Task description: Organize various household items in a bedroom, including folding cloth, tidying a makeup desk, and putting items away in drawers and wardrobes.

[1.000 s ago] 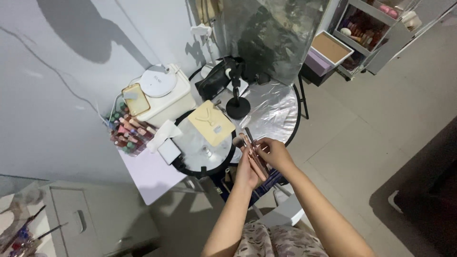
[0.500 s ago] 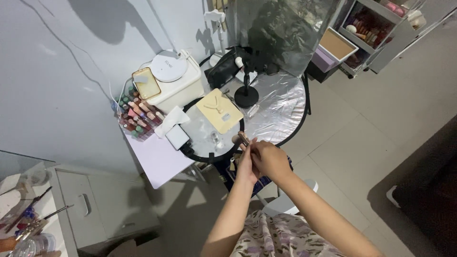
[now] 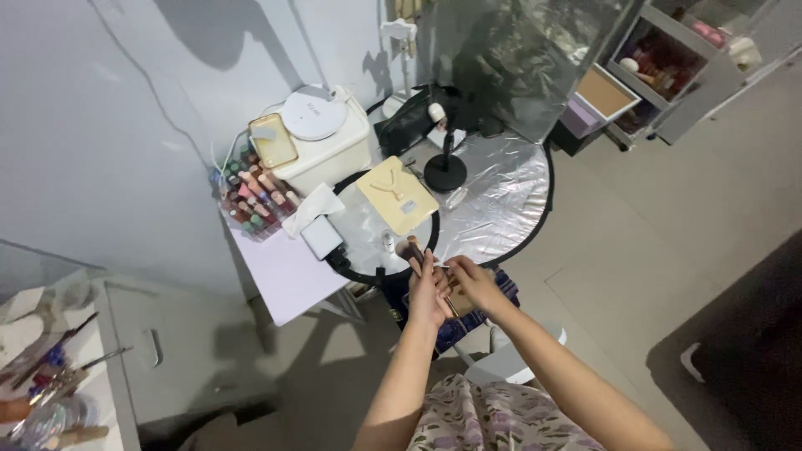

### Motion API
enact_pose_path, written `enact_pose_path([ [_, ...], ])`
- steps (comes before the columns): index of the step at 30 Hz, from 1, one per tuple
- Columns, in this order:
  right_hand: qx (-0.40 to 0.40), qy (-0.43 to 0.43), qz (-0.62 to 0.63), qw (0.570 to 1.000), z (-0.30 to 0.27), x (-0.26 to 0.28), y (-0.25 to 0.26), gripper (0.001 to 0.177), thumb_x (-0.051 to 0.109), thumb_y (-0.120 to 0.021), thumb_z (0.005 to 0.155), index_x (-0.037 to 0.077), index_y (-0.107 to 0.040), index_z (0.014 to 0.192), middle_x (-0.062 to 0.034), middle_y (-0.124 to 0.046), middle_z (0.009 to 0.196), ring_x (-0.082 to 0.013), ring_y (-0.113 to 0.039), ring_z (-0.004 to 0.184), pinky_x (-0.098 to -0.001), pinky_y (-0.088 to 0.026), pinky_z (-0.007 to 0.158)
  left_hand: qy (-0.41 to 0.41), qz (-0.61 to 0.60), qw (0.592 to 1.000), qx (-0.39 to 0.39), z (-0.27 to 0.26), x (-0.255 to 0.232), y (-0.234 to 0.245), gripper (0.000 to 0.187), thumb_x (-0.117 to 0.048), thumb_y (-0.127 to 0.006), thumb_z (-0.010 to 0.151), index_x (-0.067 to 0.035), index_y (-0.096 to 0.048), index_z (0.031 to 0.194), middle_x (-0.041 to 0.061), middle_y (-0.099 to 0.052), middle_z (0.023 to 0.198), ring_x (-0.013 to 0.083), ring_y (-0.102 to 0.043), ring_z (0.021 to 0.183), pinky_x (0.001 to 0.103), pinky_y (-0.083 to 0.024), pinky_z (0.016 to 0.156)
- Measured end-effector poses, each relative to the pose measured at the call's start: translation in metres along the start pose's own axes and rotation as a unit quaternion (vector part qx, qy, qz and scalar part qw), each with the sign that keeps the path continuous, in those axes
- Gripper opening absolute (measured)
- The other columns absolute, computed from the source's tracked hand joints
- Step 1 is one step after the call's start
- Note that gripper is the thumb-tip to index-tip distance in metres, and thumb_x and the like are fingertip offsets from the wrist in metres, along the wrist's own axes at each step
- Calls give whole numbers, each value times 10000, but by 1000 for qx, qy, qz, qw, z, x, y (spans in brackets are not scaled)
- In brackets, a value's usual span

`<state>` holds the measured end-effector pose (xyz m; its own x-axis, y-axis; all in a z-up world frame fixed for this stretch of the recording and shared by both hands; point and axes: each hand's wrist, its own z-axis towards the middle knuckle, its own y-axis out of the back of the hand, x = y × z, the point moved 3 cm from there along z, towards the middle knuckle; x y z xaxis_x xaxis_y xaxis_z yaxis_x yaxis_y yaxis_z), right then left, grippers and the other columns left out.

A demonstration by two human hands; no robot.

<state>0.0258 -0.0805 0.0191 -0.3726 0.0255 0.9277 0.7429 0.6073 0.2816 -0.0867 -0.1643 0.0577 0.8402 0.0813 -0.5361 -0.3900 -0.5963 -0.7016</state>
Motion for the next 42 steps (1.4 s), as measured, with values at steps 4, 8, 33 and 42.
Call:
enact_pose_path([
  [4, 108, -81, 216, 967, 31, 28, -46, 380, 396, -467, 1047, 78, -602, 1206, -134, -676, 888, -248, -667, 707, -383, -557, 667, -29, 4, 998, -58, 1, -12, 34, 283, -370, -668, 1011, -113, -552, 983, -55, -371, 623, 63, -334, 471, 244, -271, 425],
  [8, 19, 176, -140, 974, 84, 77, -75, 365, 282, -602, 990, 71, -598, 1288, -196, -658, 1123, -354, -646, 1036, -434, -532, 900, -74, -56, 994, -50, -4, -27, 70, 274, -363, -654, 991, -106, -560, 979, -49, -357, 607, 71, -330, 458, 244, -274, 414],
  [33, -32, 233, -94, 967, 69, 102, 19, 318, 121, -793, 866, 33, -639, 1130, -107, -742, 905, -194, -737, 806, -340, -596, 742, -40, -56, 996, -53, -7, -17, 69, 283, -357, -642, 987, -83, -591, 1037, -51, -323, 609, 70, -294, 474, 236, -265, 416],
  [42, -188, 171, -95, 962, -21, 101, 192, 379, 149, -778, 886, 53, -646, 1228, -106, -735, 977, -190, -731, 748, -334, -602, 666, 85, 15, 996, 27, 23, 81, -26, 235, -377, -647, 983, -159, -571, 1024, -60, -282, 613, 64, -245, 479, 235, -236, 422],
])
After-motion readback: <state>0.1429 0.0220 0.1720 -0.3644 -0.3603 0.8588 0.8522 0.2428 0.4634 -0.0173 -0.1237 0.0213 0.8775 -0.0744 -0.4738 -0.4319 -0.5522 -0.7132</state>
